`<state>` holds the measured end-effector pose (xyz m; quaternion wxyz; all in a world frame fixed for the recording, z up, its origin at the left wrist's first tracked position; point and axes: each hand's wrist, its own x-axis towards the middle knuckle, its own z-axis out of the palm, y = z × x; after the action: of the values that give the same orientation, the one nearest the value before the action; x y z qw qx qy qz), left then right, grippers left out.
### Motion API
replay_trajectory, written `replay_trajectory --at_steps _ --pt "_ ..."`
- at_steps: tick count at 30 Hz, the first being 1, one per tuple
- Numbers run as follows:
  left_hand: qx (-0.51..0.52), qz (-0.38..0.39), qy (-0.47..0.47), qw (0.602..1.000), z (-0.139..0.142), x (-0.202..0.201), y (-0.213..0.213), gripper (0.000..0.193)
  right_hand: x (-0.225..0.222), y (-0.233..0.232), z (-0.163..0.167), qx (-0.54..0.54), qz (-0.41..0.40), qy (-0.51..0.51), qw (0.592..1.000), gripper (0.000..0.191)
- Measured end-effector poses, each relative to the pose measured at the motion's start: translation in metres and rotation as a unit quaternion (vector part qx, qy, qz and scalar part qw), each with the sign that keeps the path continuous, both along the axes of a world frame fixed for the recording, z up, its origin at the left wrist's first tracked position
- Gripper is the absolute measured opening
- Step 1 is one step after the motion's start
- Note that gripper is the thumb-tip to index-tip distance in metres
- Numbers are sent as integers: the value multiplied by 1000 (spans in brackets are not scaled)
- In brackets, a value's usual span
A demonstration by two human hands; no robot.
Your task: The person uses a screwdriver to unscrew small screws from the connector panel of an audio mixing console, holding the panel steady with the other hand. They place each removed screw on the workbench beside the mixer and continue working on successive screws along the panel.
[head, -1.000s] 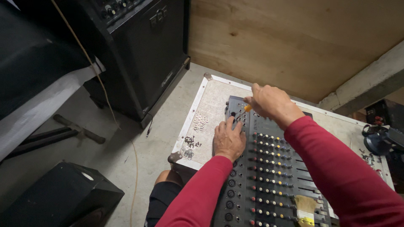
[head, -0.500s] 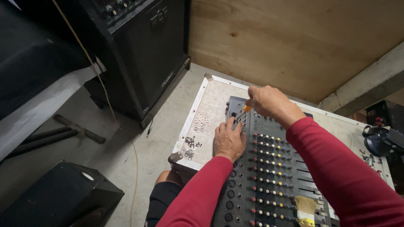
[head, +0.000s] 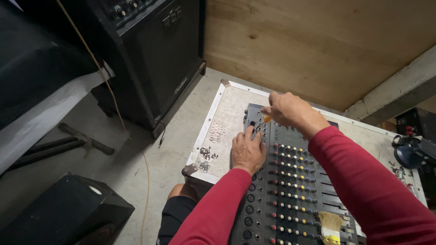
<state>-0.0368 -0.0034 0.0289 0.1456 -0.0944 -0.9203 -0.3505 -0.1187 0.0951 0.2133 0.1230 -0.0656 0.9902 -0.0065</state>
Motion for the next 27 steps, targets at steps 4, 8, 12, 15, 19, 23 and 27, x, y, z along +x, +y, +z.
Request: replay_trajectory --at_steps 4,8,12,15,19,23,27 --pt "-4 -2 -5 1000 -1 0 0 39 2 -8 10 71 0 -45 996 47" --pt "-29 -1 1 1000 0 -1 1 43 8 -9 14 40 -41 -60 997 39" --pt "-45 10 14 999 4 -2 2 52 8 -3 10 -1 -15 -25 1000 32" --pt "-45 5 -11 999 6 -1 1 54 2 5 -1 -23 11 2 1000 29" --pt "-50 -3 -30 998 6 -1 1 53 -2 24 -19 -74 87 81 990 18" --pt "-47 2 -8 999 4 -3 1 52 2 42 -40 -94 27 94 991 20" --pt "-44 -7 -19 999 0 -2 3 47 27 58 -60 -181 -61 132 973 23"
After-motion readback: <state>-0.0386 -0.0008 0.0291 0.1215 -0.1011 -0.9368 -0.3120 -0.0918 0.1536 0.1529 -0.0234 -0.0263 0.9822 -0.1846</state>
